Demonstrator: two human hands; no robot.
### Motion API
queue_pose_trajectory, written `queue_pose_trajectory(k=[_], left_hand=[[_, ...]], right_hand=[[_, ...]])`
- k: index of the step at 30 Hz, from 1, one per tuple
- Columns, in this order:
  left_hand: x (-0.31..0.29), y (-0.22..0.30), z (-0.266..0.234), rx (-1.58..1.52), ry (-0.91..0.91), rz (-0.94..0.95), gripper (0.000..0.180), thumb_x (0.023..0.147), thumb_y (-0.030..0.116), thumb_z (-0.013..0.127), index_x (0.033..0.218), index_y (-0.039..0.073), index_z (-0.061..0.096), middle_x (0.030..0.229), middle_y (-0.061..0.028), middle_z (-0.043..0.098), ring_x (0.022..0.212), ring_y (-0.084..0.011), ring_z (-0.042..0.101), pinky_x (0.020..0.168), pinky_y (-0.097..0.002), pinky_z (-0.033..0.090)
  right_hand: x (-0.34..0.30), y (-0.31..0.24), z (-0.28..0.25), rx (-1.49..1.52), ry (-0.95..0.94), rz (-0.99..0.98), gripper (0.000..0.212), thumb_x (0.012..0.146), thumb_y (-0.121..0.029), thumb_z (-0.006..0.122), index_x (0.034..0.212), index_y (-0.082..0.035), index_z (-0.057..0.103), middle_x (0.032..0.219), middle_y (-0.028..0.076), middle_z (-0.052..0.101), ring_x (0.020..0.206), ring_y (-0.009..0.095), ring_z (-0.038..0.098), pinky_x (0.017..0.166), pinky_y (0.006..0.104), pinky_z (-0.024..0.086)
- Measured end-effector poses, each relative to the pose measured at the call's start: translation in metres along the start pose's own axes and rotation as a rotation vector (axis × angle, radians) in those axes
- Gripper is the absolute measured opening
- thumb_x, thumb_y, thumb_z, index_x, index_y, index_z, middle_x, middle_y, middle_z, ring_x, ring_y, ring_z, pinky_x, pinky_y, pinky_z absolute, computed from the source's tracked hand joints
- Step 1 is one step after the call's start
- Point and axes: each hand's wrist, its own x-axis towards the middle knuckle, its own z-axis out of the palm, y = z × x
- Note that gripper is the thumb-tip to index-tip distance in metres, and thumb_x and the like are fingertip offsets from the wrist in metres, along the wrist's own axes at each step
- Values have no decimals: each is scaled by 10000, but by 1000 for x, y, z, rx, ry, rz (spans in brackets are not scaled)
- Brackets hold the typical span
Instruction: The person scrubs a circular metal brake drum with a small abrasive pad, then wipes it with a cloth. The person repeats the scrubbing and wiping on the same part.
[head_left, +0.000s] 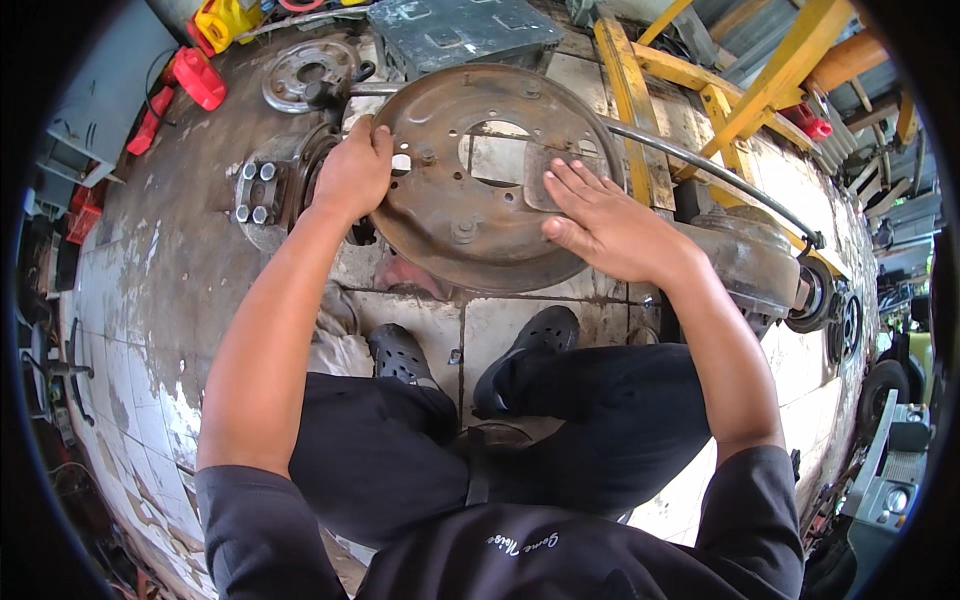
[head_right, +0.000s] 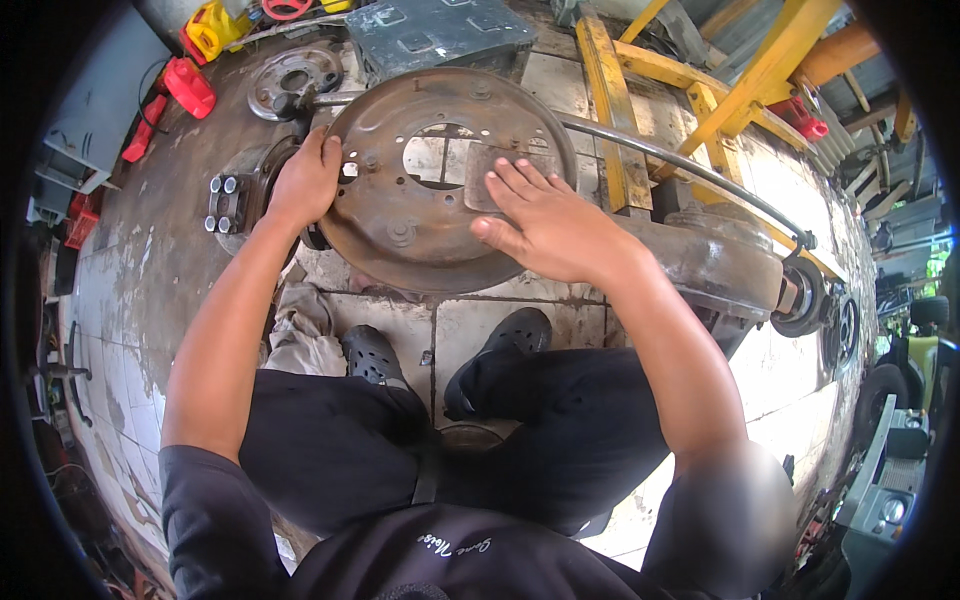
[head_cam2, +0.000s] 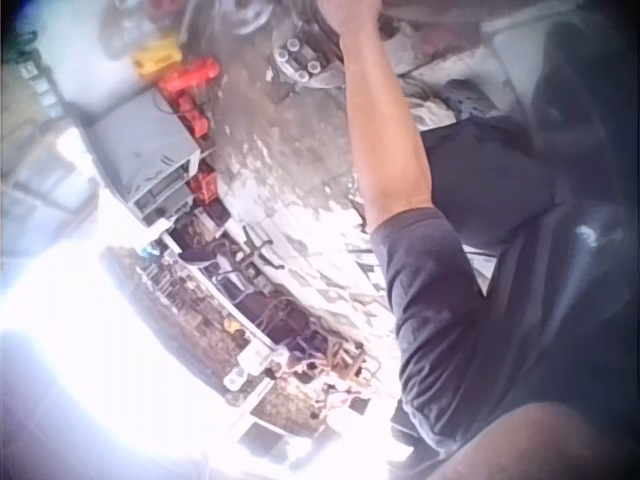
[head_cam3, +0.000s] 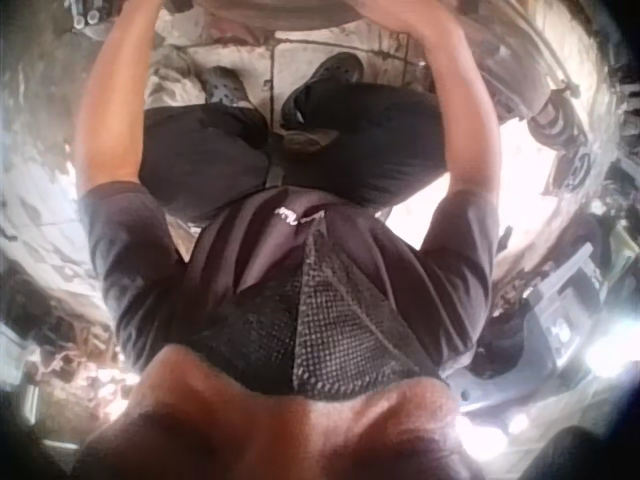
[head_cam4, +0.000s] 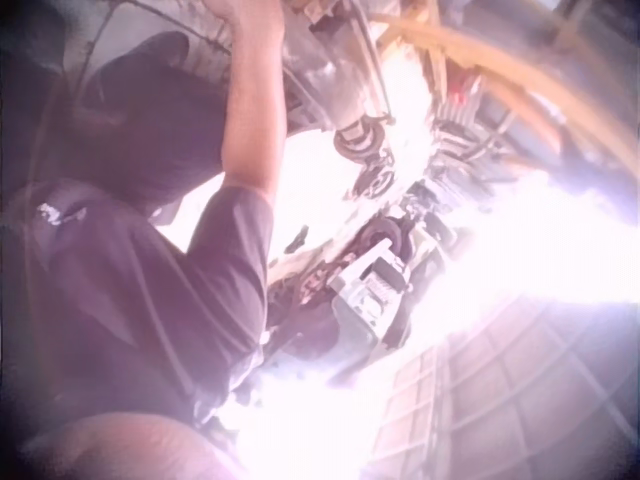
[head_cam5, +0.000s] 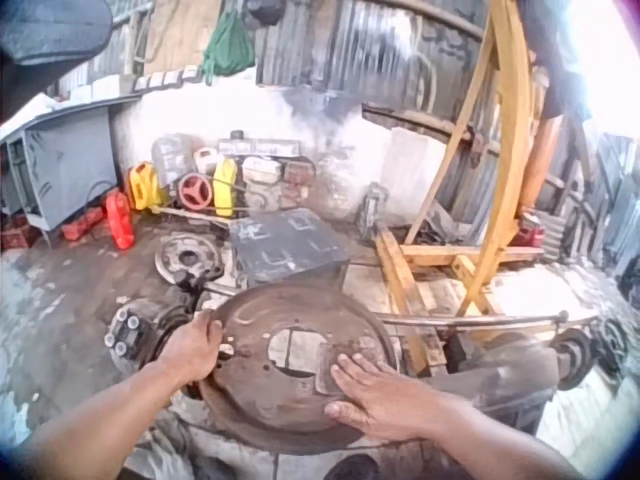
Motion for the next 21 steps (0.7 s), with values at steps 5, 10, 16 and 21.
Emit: queue_pose_trajectory(k=[5, 10, 16, 21], left_hand=[[-3, -1, 1, 12, -34, -21, 578, 1024, 385, 349, 1410, -36, 444, 1171, -346, 623, 1120, -482, 597, 982, -531, 451], [-1, 3, -1, -2, -27, -26, 561, 1026, 368, 347, 1408, -32, 445, 1172, -348, 620, 1113, -494, 593, 982, -537, 448], [0, 0, -1, 8, -15, 2, 567, 1027, 367, 350, 1399, -51, 443, 1182, -346, 618, 1122, -492, 589, 992, -530, 447], [-3, 4, -4, -13, -28, -30, 560, 1028, 375, 340, 1387, -39, 455, 1196, -342, 615, 1145, -482, 583, 1000, -527, 442]], right_hand=[[-18, 7, -18, 140, -224, 34, 812, 1020, -644, 238, 1534, -21, 319, 1619, 164, 253, 1512, 333, 189, 1241, 441, 171], [1, -3, 0, -68, -65, -19, 802, 1024, -638, 231, 1544, -31, 300, 1623, 161, 242, 1520, 305, 168, 1244, 426, 157], [-7, 2, -8, -2, -130, 13, 801, 1025, -636, 232, 1546, -31, 294, 1624, 171, 232, 1522, 304, 158, 1243, 426, 162], [0, -9, -7, -18, -122, 38, 824, 1018, -650, 230, 1542, -17, 293, 1623, 177, 231, 1518, 325, 167, 1239, 425, 179]])
